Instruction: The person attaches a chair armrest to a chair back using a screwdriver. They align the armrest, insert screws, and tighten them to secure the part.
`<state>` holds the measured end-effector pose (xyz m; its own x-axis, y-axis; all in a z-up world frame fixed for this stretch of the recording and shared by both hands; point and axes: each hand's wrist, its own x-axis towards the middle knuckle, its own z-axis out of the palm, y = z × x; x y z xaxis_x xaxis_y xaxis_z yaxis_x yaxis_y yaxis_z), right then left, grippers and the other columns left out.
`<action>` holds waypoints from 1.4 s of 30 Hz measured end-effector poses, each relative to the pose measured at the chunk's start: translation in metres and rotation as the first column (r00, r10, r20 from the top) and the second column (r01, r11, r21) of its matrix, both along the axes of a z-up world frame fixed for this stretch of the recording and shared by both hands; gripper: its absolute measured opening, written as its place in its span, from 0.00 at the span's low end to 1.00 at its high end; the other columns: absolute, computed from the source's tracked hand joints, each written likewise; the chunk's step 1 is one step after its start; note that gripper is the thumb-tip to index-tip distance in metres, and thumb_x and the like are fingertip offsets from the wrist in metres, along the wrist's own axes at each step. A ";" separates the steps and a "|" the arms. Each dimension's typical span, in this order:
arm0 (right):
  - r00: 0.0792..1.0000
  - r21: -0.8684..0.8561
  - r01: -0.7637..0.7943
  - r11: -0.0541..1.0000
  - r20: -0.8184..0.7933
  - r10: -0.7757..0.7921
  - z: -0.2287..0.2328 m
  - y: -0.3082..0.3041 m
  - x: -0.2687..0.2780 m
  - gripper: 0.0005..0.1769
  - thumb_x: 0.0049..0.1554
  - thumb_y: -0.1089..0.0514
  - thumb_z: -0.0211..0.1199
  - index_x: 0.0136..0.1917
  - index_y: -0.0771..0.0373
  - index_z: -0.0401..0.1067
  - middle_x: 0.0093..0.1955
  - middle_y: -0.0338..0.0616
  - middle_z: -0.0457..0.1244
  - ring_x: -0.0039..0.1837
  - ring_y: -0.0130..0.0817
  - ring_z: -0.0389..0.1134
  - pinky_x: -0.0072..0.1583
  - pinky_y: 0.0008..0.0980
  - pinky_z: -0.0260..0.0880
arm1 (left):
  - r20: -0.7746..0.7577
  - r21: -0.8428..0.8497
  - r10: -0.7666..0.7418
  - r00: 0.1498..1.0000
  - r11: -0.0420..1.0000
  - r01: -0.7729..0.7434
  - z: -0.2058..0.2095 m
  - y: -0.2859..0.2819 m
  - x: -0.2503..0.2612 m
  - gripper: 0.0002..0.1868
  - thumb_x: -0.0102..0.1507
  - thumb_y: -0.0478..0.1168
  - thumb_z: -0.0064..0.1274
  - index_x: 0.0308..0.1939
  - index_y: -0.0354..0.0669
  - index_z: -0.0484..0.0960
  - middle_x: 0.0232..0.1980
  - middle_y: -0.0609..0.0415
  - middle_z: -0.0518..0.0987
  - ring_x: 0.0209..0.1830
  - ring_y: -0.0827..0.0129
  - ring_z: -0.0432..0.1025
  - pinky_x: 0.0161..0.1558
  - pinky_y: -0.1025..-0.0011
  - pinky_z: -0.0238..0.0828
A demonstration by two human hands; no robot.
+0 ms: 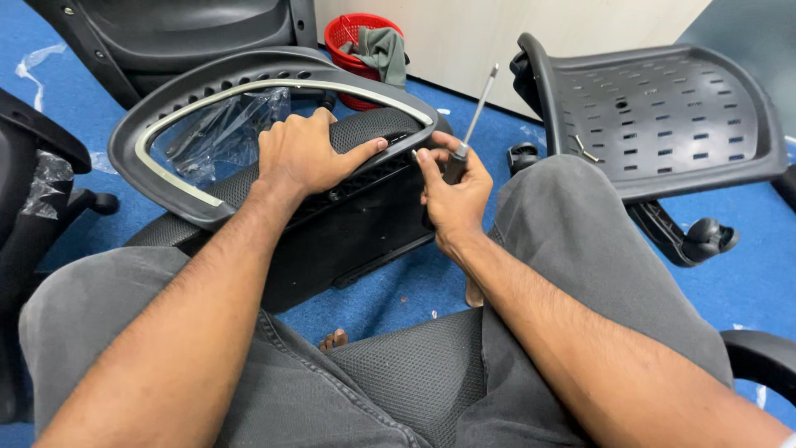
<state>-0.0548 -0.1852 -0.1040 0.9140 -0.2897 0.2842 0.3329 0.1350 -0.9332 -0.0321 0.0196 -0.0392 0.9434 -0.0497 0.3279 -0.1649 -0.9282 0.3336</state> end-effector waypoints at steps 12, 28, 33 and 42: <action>0.991 -0.040 0.089 0.995 0.100 -0.084 -0.012 -0.016 0.015 0.07 0.56 0.66 0.71 0.48 0.64 0.75 0.40 0.34 0.68 0.31 0.15 0.59 0.32 0.19 0.57 | 0.067 0.020 -0.123 0.990 0.992 0.122 -0.003 0.000 0.012 0.48 0.54 0.80 0.56 0.48 0.35 0.87 0.36 0.39 0.85 0.38 0.47 0.81 0.45 0.53 0.78; 0.969 -0.233 0.248 0.940 0.072 -0.237 -0.031 -0.014 -0.004 0.08 0.56 0.60 0.75 0.45 0.62 0.77 0.35 0.31 0.66 0.36 0.14 0.62 0.39 0.17 0.63 | -0.066 0.057 -0.092 0.994 0.994 0.096 0.003 -0.006 0.014 0.49 0.50 0.83 0.55 0.51 0.43 0.87 0.41 0.43 0.86 0.45 0.50 0.80 0.52 0.54 0.75; 0.849 0.056 0.167 0.984 -0.516 -0.115 -0.041 -0.041 0.011 0.12 0.54 0.55 0.71 0.38 0.63 0.73 0.30 0.39 0.64 0.27 0.25 0.59 0.27 0.28 0.59 | -0.004 0.023 -0.027 1.000 0.999 0.027 0.004 0.006 0.021 0.47 0.53 0.83 0.55 0.51 0.44 0.87 0.45 0.41 0.84 0.49 0.46 0.78 0.52 0.51 0.72; 0.628 -0.334 -0.232 0.914 -0.769 -0.121 -0.089 -0.069 0.028 0.15 0.51 0.56 0.68 0.32 0.69 0.68 0.27 0.43 0.61 0.28 0.32 0.63 0.30 0.33 0.65 | 0.180 -0.021 0.033 0.983 0.999 -0.029 -0.023 0.002 0.054 0.48 0.53 0.85 0.57 0.47 0.43 0.88 0.43 0.39 0.83 0.44 0.43 0.78 0.44 0.50 0.73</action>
